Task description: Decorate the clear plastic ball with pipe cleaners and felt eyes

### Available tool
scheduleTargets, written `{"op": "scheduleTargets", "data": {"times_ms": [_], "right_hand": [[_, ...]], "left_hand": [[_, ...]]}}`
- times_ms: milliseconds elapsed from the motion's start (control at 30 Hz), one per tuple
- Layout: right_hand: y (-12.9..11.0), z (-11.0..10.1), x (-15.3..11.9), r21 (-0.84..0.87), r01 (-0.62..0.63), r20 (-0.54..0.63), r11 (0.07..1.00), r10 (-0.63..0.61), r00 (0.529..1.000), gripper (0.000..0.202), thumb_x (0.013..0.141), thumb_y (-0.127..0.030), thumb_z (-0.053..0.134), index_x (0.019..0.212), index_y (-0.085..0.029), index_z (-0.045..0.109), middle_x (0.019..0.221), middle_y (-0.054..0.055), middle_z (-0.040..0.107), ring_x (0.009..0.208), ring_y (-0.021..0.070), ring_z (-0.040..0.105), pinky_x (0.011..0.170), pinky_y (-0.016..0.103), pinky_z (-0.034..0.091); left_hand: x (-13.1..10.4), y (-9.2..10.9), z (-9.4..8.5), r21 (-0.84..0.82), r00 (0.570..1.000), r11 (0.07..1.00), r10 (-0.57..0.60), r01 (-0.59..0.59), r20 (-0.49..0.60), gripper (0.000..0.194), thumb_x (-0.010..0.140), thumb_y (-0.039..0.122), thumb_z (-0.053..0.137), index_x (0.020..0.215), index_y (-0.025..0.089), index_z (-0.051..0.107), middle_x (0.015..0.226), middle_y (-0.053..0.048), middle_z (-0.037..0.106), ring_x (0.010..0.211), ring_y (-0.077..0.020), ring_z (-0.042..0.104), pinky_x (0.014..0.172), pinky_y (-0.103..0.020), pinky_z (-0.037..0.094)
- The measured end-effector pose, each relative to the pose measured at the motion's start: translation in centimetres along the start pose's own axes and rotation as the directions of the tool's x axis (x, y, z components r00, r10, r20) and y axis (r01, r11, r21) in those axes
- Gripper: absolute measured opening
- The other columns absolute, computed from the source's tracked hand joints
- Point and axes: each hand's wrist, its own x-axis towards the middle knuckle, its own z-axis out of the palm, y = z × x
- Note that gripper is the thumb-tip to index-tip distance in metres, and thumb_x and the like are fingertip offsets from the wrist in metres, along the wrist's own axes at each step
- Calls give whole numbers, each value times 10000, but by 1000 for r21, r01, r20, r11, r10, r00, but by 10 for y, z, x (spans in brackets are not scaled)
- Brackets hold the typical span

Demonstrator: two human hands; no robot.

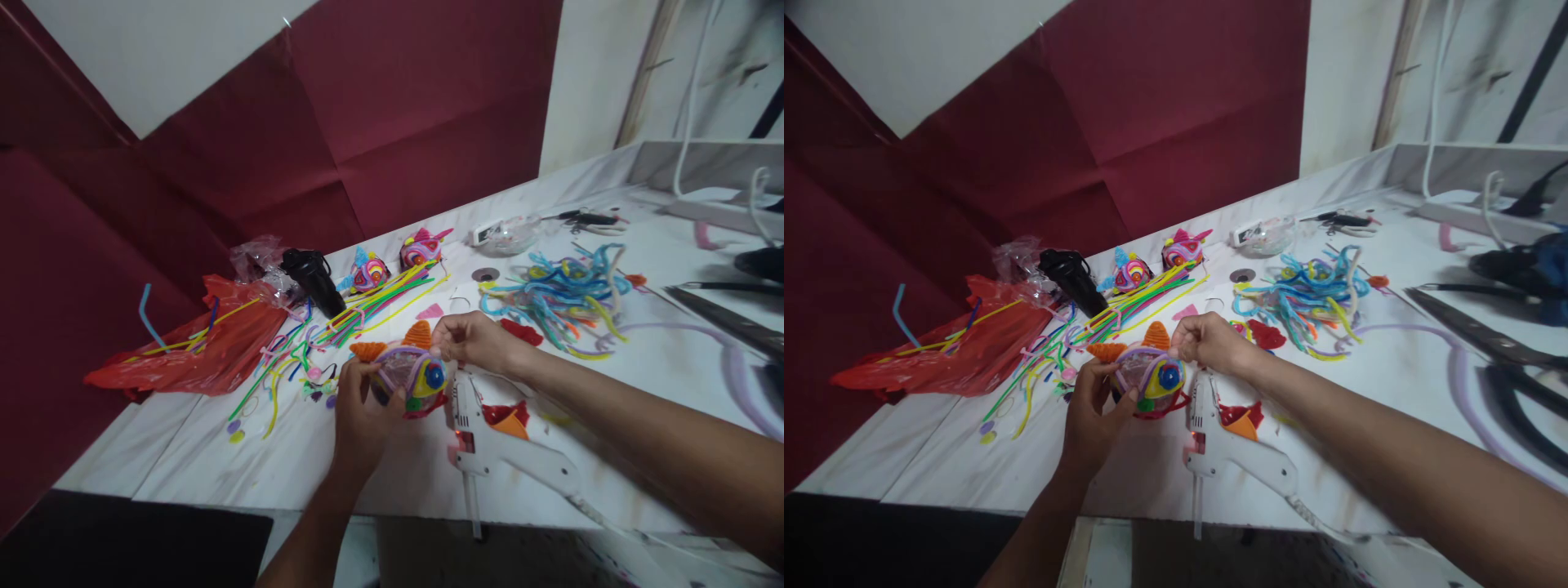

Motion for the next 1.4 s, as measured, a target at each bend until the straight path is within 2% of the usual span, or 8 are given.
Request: {"op": "scheduleTargets", "data": {"times_ms": [100,300,500,733,900,1133,1233,1400], "right_hand": [[5,0,4,100,-59,32,993,56,998,431,581,-563,793,684,-189,605,532,-62,551,474,79,450,464,236,389],[5,0,6,236,-155,87,959,138,987,442,511,-525,870,672,-191,628,525,-66,575,498,80,511,462,216,408],[2,-5,6,294,-222,150,930,184,971,420,443,-443,919,654,-186,662,537,-53,616,500,76,531,447,202,403],[-2,-8,8,260,-256,148,931,223,963,406,437,-394,915,630,-187,625,510,-60,602,498,82,539,442,202,399],[-6,-11,6,199,-269,145,942,243,959,303,510,-340,849,652,-203,619,496,-58,608,458,78,503,430,209,368],[-5,-12,3,134,-265,134,955,247,960,360,485,-393,852,667,-199,609,487,-43,613,419,67,445,411,216,319],[-6,-13,2,116,-259,131,959,244,961,393,467,-424,863,668,-199,611,483,-41,609,412,70,442,409,226,311],[-11,-13,0,109,-263,141,959,247,959,437,453,-459,881,669,-197,606,497,-42,609,408,65,440,406,231,293]], "left_hand": [[1,-3,-1,-22,1000,1000,-4,4,5,280,731,273,691,968,223,551,1075,-48,529,1040,-200,604,947,-380,525],[1,-5,-2,-59,999,997,-40,40,0,307,725,290,711,981,221,558,1065,-42,534,1027,-191,609,943,-365,531],[1,-6,-3,-69,998,996,-53,55,17,304,744,304,701,991,217,547,1122,-57,518,1073,-189,596,965,-360,514],[3,-4,-2,-50,1000,998,-22,22,8,309,736,316,710,987,221,556,1080,-48,552,1022,-191,616,918,-357,528],[3,1,1,-10,1000,1000,-12,12,17,295,723,274,701,972,225,552,1007,-38,579,962,-179,620,849,-323,535],[2,5,4,6,1000,1000,1,-1,12,306,709,198,686,977,220,539,996,-34,582,966,-179,618,859,-335,520],[1,4,4,10,1000,1000,-16,16,16,292,734,222,685,994,226,551,1006,-36,596,966,-179,614,860,-328,509],[-1,2,1,-56,1000,998,9,-9,-2,122,852,286,594,960,231,591,1000,-48,626,937,-194,620,842,-337,505]]}}
